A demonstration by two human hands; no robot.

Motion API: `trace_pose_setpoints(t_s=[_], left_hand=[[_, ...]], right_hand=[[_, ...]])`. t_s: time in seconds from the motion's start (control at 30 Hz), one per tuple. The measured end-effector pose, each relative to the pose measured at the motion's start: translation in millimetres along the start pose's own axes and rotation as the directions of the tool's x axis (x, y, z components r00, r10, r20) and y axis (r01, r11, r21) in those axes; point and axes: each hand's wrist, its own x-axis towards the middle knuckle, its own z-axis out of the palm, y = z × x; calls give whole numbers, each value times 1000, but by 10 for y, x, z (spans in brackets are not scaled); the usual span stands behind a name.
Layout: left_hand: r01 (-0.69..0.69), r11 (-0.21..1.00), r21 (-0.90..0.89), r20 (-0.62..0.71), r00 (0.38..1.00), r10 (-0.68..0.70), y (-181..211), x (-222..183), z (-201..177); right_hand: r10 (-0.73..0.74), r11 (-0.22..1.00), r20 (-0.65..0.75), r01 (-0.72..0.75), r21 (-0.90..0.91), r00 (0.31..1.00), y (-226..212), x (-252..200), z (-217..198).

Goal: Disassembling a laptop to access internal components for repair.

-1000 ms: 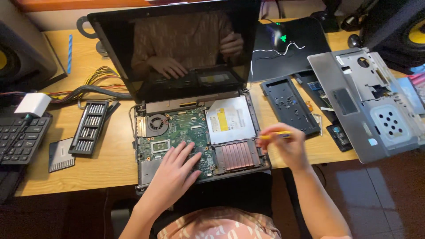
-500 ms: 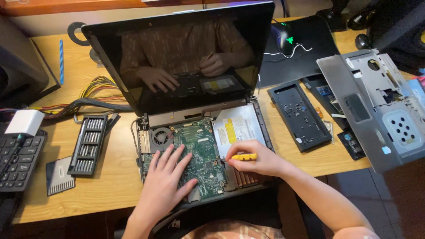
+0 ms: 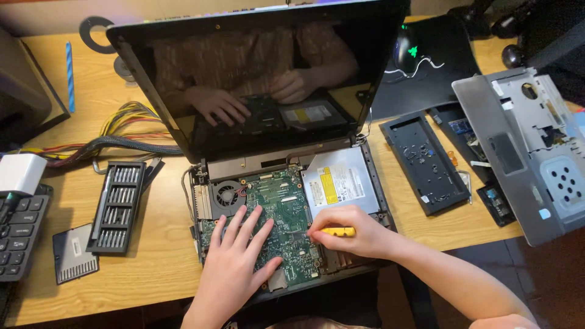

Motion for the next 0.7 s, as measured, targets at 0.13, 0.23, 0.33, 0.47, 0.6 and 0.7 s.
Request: trace_pose_setpoints(t_s=[0.13, 0.23, 0.33, 0.47, 0.6, 0.7], left_hand=[[-14, 1000, 6, -17, 1000, 14, 5, 6, -2], [-13, 1000, 10, -24, 1000, 13, 5, 10, -16], [-10, 1000, 7, -17, 1000, 10, 34, -9, -17], [-30, 997, 66, -14, 999, 31, 60, -134, 132], [-74, 995, 60, -7, 997, 75, 215, -294, 243], [-68, 997, -26, -10, 998, 68, 399, -339, 225]], right_hand=[[-23, 1000, -47, 23, -7, 999, 19, 23, -4], [-17, 999, 0, 17, 32, 1000, 23, 33, -25], [-34, 999, -11, 34, 17, 999, 18, 22, -2], [-57, 993, -87, 48, -105, 995, -24, -48, 56], [-57, 983, -137, 32, -179, 989, -144, -174, 182], [-130, 958, -187, 74, -278, 974, -176, -224, 336]])
